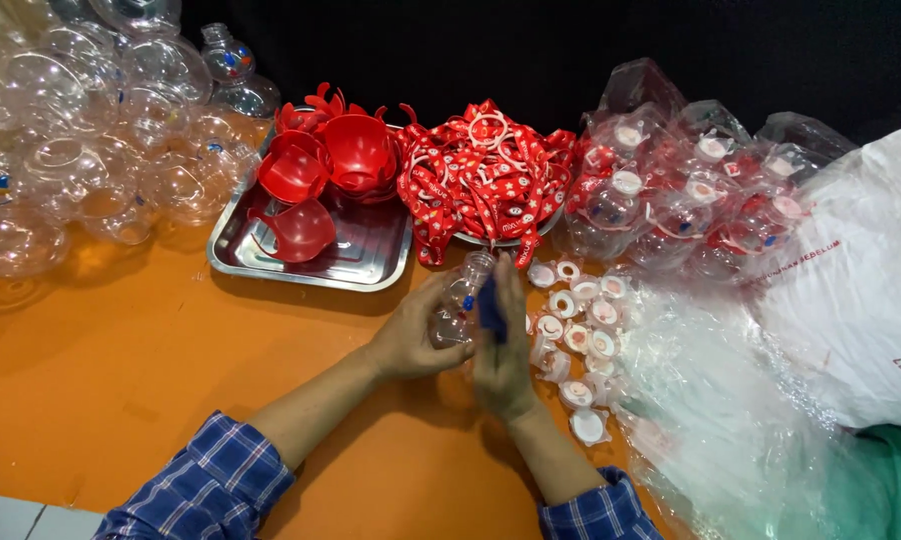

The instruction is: Assembling plastic bottles with red lanyards and cleaning them with a cloth.

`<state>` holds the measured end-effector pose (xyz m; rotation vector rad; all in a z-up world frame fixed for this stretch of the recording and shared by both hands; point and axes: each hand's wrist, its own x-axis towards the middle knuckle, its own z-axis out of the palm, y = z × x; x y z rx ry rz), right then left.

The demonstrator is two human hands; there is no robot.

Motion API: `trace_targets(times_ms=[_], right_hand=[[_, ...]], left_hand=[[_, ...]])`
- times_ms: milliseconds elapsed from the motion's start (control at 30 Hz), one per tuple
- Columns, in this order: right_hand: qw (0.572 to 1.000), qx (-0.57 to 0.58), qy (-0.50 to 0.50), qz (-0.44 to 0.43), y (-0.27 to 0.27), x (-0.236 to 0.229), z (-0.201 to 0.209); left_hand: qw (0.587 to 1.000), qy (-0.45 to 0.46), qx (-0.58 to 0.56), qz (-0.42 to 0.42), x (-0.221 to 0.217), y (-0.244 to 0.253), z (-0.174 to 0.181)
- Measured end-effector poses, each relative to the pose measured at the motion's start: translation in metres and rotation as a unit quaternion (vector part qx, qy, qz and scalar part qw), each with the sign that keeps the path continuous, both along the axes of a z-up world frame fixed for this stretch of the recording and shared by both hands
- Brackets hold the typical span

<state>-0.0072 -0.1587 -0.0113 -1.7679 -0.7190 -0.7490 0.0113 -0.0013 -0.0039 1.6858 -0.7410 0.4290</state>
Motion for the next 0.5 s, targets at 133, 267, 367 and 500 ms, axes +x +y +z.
trace_targets(times_ms=[133, 267, 367, 500], right_hand=[[0.999, 0.021, 0.041, -0.009, -0.005, 0.004, -0.015], [0.986, 0.072, 0.147, -0.029, -0.005, 0.009, -0.032], [0.985, 0.085, 0.147, -0.025, -0.005, -0.003, -0.027], [0.990, 0.075, 0.117, -0.009, -0.001, -0.015, -0.005]], left_hand=[[0.998, 0.037, 0.043, 0.012, 0.004, 0.004, -0.018], [0.992, 0.106, 0.036, 0.050, 0.010, 0.005, -0.028], [0.991, 0.100, 0.008, 0.083, 0.005, 0.002, -0.022], [0.982, 0.152, -0.107, 0.026, -0.010, -0.010, -0.007]])
